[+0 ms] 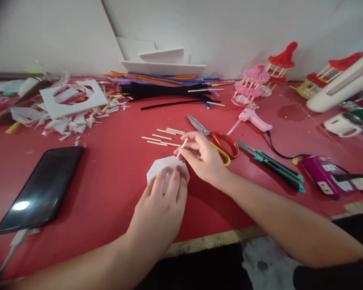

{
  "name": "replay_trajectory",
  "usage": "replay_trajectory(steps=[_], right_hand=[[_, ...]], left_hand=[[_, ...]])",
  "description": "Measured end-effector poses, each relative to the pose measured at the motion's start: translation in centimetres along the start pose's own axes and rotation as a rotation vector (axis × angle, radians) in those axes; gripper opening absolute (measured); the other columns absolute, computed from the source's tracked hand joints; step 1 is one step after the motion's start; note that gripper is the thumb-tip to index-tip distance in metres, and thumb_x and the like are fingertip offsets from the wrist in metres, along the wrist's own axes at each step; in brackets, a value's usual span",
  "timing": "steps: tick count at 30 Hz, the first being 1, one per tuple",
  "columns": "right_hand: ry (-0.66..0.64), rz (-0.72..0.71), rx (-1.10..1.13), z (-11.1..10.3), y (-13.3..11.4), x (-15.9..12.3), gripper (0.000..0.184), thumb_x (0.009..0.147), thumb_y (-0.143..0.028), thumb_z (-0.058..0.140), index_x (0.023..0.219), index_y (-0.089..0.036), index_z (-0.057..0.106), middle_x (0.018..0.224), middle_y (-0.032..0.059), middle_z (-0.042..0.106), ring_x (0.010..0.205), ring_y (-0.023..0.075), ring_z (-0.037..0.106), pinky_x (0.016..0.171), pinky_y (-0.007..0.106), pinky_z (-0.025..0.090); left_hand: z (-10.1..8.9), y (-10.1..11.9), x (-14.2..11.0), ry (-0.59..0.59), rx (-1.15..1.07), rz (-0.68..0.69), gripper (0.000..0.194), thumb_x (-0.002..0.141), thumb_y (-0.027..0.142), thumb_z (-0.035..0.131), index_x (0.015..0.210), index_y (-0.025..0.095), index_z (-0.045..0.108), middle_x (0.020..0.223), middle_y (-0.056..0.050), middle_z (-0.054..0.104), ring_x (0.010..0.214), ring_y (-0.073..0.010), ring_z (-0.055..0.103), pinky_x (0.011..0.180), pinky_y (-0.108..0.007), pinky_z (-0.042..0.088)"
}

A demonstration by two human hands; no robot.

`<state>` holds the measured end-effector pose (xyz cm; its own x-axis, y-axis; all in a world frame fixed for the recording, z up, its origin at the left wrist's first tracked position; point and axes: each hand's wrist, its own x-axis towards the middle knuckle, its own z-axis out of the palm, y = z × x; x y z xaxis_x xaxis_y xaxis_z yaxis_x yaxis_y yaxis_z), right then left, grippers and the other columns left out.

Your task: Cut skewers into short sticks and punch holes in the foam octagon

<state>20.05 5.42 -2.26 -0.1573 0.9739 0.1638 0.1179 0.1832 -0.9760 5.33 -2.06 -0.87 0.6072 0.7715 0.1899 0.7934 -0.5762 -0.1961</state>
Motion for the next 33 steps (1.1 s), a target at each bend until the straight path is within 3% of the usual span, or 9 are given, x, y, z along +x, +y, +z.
replay_trajectory(steps=[6, 12, 18, 24, 33], right_hand=[[-0.022, -0.060, -0.081, -1.1, 1.0, 0.9, 0.016, 0.090, -0.029, 0.057, 0.102, -0.023, 0.049, 0.087, 0.0027, 0.071, 0.078, 0.0149, 0.069, 0.075, 0.033, 0.058], [-0.041, -0.039, -0.010, -1.4, 1.2, 1.9, 0.016, 0.089, -0.030, 0.059, 0.099, -0.023, 0.049, 0.084, 0.0015, 0.071, 0.075, 0.0143, 0.069, 0.075, 0.033, 0.059], [0.024, -0.093, -0.185, -1.3, 0.8, 0.2, 0.015, 0.087, -0.030, 0.062, 0.096, -0.022, 0.052, 0.085, 0.0024, 0.072, 0.082, 0.0171, 0.071, 0.078, 0.033, 0.058], [0.047, -0.162, -0.273, -0.9, 1.0, 0.8, 0.012, 0.085, -0.030, 0.065, 0.090, -0.022, 0.057, 0.087, 0.0017, 0.069, 0.080, 0.0154, 0.069, 0.070, 0.028, 0.058], [-0.083, -0.235, -0.396, -1.7, -0.3, 0.0, 0.017, 0.084, -0.025, 0.067, 0.098, -0.024, 0.058, 0.087, 0.0008, 0.070, 0.081, 0.0149, 0.069, 0.073, 0.026, 0.058]], left_hand=[[-0.2, -0.2, 0.0, -0.004, -0.055, -0.021, 0.043, 0.089, 0.011, 0.042, 0.125, 0.024, 0.061, 0.129, -0.013, 0.061, 0.113, -0.0400, 0.060, 0.077, -0.053, 0.059], [0.2, -1.1, -0.1, 0.094, -0.061, 0.009, 0.031, 0.087, 0.008, 0.045, 0.103, 0.020, 0.068, 0.119, -0.013, 0.067, 0.109, -0.0408, 0.062, 0.075, -0.051, 0.060], [0.3, -1.0, -0.4, 0.069, -0.080, -0.015, 0.044, 0.089, 0.008, 0.038, 0.127, 0.015, 0.059, 0.121, -0.013, 0.066, 0.113, -0.0395, 0.060, 0.079, -0.052, 0.060], [0.3, -1.0, -0.4, 0.115, -0.084, -0.017, 0.037, 0.089, 0.008, 0.040, 0.115, 0.011, 0.066, 0.115, -0.013, 0.068, 0.111, -0.0396, 0.061, 0.081, -0.054, 0.060], [0.2, -0.8, -0.6, 0.127, -0.031, -0.013, 0.040, 0.088, 0.005, 0.039, 0.116, 0.010, 0.066, 0.114, -0.012, 0.069, 0.111, -0.0378, 0.062, 0.080, -0.052, 0.061]])
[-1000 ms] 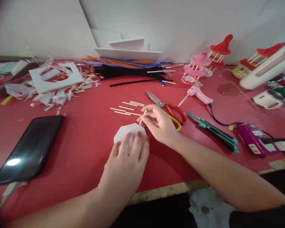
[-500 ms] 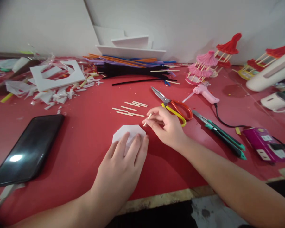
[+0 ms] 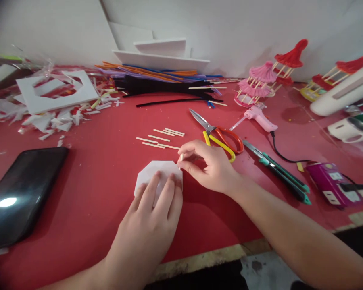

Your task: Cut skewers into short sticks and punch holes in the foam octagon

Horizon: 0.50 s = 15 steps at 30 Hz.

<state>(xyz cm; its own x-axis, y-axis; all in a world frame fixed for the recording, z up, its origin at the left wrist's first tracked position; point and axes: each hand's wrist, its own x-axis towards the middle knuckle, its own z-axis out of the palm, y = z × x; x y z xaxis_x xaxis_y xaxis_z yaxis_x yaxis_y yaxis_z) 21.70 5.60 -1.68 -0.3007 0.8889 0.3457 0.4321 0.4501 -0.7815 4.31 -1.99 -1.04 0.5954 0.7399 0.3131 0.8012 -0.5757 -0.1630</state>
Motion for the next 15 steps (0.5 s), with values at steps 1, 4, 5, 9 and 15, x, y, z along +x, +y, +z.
replay_trajectory(steps=[1, 4, 5, 9, 15], right_hand=[[-0.029, -0.016, -0.025, -0.2, -0.1, 0.0, 0.014, 0.084, -0.025, 0.066, 0.096, -0.024, 0.059, 0.088, 0.0010, 0.070, 0.081, 0.0149, 0.069, 0.073, 0.027, 0.058], [-0.078, -0.051, -0.103, -0.5, -0.1, 0.0, 0.009, 0.085, -0.027, 0.065, 0.092, -0.024, 0.060, 0.087, 0.0008, 0.070, 0.079, 0.0146, 0.069, 0.070, 0.026, 0.058], [-0.074, -0.055, -0.120, -0.5, -0.1, 0.1, 0.008, 0.085, -0.027, 0.064, 0.092, -0.024, 0.061, 0.087, 0.0007, 0.070, 0.078, 0.0145, 0.068, 0.069, 0.026, 0.057], [-0.052, -0.057, -0.126, -0.3, 0.0, 0.1, 0.008, 0.085, -0.026, 0.065, 0.092, -0.024, 0.060, 0.085, 0.0001, 0.070, 0.076, 0.0136, 0.068, 0.066, 0.024, 0.056], [-0.025, -0.031, -0.002, 0.1, 0.2, -0.1, 0.010, 0.085, -0.024, 0.064, 0.092, -0.024, 0.057, 0.086, 0.0005, 0.070, 0.079, 0.0160, 0.069, 0.071, 0.029, 0.057]], left_hand=[[0.0, 0.0, 0.0, 0.004, 0.013, 0.000, 0.039, 0.087, 0.004, 0.040, 0.116, 0.010, 0.066, 0.114, -0.012, 0.069, 0.111, -0.0376, 0.062, 0.079, -0.051, 0.061], [0.1, 0.1, 0.2, 0.007, 0.047, 0.008, 0.039, 0.088, 0.004, 0.042, 0.117, 0.010, 0.066, 0.116, -0.014, 0.068, 0.109, -0.0371, 0.063, 0.078, -0.050, 0.062], [0.1, 0.2, 0.2, 0.001, 0.057, 0.010, 0.039, 0.088, 0.004, 0.042, 0.118, 0.010, 0.066, 0.117, -0.014, 0.068, 0.110, -0.0372, 0.063, 0.078, -0.050, 0.062], [0.1, 0.3, 0.1, -0.017, 0.083, 0.023, 0.037, 0.088, 0.005, 0.045, 0.120, 0.008, 0.064, 0.120, -0.015, 0.067, 0.111, -0.0385, 0.062, 0.079, -0.050, 0.061], [-0.2, -0.8, -0.7, -0.136, -0.021, 0.092, 0.042, 0.094, 0.026, 0.049, 0.131, 0.007, 0.055, 0.135, -0.018, 0.056, 0.124, -0.0402, 0.052, 0.091, -0.052, 0.056]])
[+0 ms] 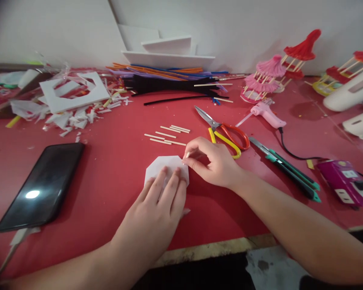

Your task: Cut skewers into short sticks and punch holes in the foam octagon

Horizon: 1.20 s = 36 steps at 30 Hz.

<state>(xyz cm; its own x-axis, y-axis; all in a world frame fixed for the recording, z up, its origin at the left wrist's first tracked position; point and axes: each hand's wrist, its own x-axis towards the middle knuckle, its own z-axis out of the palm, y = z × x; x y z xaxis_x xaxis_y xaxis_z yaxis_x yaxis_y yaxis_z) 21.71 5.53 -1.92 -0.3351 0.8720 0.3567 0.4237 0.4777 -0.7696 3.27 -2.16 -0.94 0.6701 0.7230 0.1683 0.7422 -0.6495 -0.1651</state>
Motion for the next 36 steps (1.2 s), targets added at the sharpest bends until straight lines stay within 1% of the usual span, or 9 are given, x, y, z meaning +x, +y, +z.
replay_trajectory(steps=[7, 12, 17, 22, 26, 29, 31, 33, 36], right_hand=[[0.030, 0.022, 0.104, 0.4, 0.1, 0.0, 0.013, 0.083, -0.022, 0.067, 0.090, -0.024, 0.056, 0.086, 0.0010, 0.070, 0.077, 0.0171, 0.070, 0.070, 0.030, 0.058], [0.059, 0.021, 0.104, 0.4, 0.1, 0.2, 0.017, 0.081, -0.022, 0.068, 0.091, -0.024, 0.055, 0.085, 0.0014, 0.070, 0.076, 0.0178, 0.070, 0.070, 0.032, 0.058], [0.058, 0.024, 0.106, 0.5, 0.0, 0.3, 0.017, 0.081, -0.020, 0.068, 0.090, -0.024, 0.055, 0.085, 0.0016, 0.069, 0.076, 0.0179, 0.070, 0.070, 0.032, 0.058], [0.050, 0.041, 0.129, 0.5, 0.0, 0.1, 0.017, 0.081, -0.020, 0.068, 0.091, -0.024, 0.055, 0.086, 0.0015, 0.069, 0.077, 0.0181, 0.070, 0.071, 0.032, 0.058], [0.034, 0.040, 0.134, 0.4, 0.2, -0.1, 0.016, 0.081, -0.021, 0.068, 0.091, -0.024, 0.055, 0.086, 0.0018, 0.069, 0.077, 0.0182, 0.070, 0.071, 0.033, 0.058], [0.022, 0.031, 0.134, 0.3, 0.3, -0.1, 0.017, 0.082, -0.021, 0.068, 0.092, -0.024, 0.055, 0.086, 0.0017, 0.068, 0.078, 0.0177, 0.070, 0.072, 0.032, 0.058], [0.018, 0.025, 0.127, 0.3, 0.2, -0.1, 0.017, 0.082, -0.020, 0.068, 0.092, -0.023, 0.055, 0.086, 0.0014, 0.068, 0.078, 0.0168, 0.070, 0.072, 0.031, 0.058], [0.010, 0.025, 0.119, 0.4, 0.2, -0.1, 0.016, 0.082, -0.019, 0.067, 0.092, -0.023, 0.055, 0.086, 0.0014, 0.068, 0.078, 0.0159, 0.070, 0.071, 0.029, 0.058], [0.006, 0.013, 0.117, 0.5, 0.1, 0.0, 0.015, 0.082, -0.018, 0.066, 0.092, -0.022, 0.056, 0.085, 0.0016, 0.068, 0.077, 0.0153, 0.069, 0.069, 0.028, 0.058]], left_hand=[[-0.4, -1.2, -0.8, -0.018, -0.027, 0.066, 0.054, 0.088, 0.043, 0.058, 0.128, 0.007, 0.058, 0.128, -0.019, 0.061, 0.123, -0.0366, 0.054, 0.096, -0.045, 0.054], [-0.9, -1.1, -1.6, -0.075, -0.075, 0.075, 0.074, 0.077, 0.056, 0.066, 0.132, 0.008, 0.055, 0.139, -0.021, 0.051, 0.127, -0.0387, 0.049, 0.094, -0.049, 0.055], [-1.0, -0.9, -2.0, -0.111, -0.095, 0.069, 0.076, 0.076, 0.058, 0.066, 0.133, 0.010, 0.054, 0.142, -0.021, 0.047, 0.131, -0.0394, 0.045, 0.095, -0.051, 0.054], [-1.3, -1.8, -1.8, -0.074, -0.105, 0.087, 0.074, 0.077, 0.057, 0.065, 0.134, 0.010, 0.053, 0.142, -0.020, 0.048, 0.132, -0.0375, 0.045, 0.096, -0.047, 0.054], [-2.6, -4.2, -2.1, -0.066, -0.079, 0.003, 0.067, 0.084, 0.047, 0.062, 0.140, 0.013, 0.045, 0.149, -0.019, 0.039, 0.138, -0.0371, 0.036, 0.104, -0.049, 0.046], [-3.1, -7.5, -2.9, -0.060, -0.015, -0.167, 0.063, 0.091, 0.040, 0.052, 0.142, 0.005, 0.038, 0.144, -0.024, 0.043, 0.138, -0.0395, 0.034, 0.113, -0.055, 0.032], [-2.7, -10.0, -3.8, -0.022, 0.026, -0.333, 0.065, 0.095, 0.040, 0.043, 0.145, 0.002, 0.029, 0.148, -0.024, 0.036, 0.138, -0.0417, 0.031, 0.115, -0.056, 0.025], [-1.9, -12.4, -4.7, 0.007, 0.011, -0.479, 0.063, 0.096, 0.041, 0.036, 0.150, 0.011, 0.020, 0.155, -0.015, 0.026, 0.139, -0.0426, 0.027, 0.115, -0.057, 0.022], [-1.0, -15.0, -5.6, -0.005, 0.041, -0.521, 0.057, 0.097, 0.036, 0.031, 0.148, 0.013, 0.022, 0.156, -0.014, 0.021, 0.136, -0.0481, 0.027, 0.109, -0.065, 0.026]])
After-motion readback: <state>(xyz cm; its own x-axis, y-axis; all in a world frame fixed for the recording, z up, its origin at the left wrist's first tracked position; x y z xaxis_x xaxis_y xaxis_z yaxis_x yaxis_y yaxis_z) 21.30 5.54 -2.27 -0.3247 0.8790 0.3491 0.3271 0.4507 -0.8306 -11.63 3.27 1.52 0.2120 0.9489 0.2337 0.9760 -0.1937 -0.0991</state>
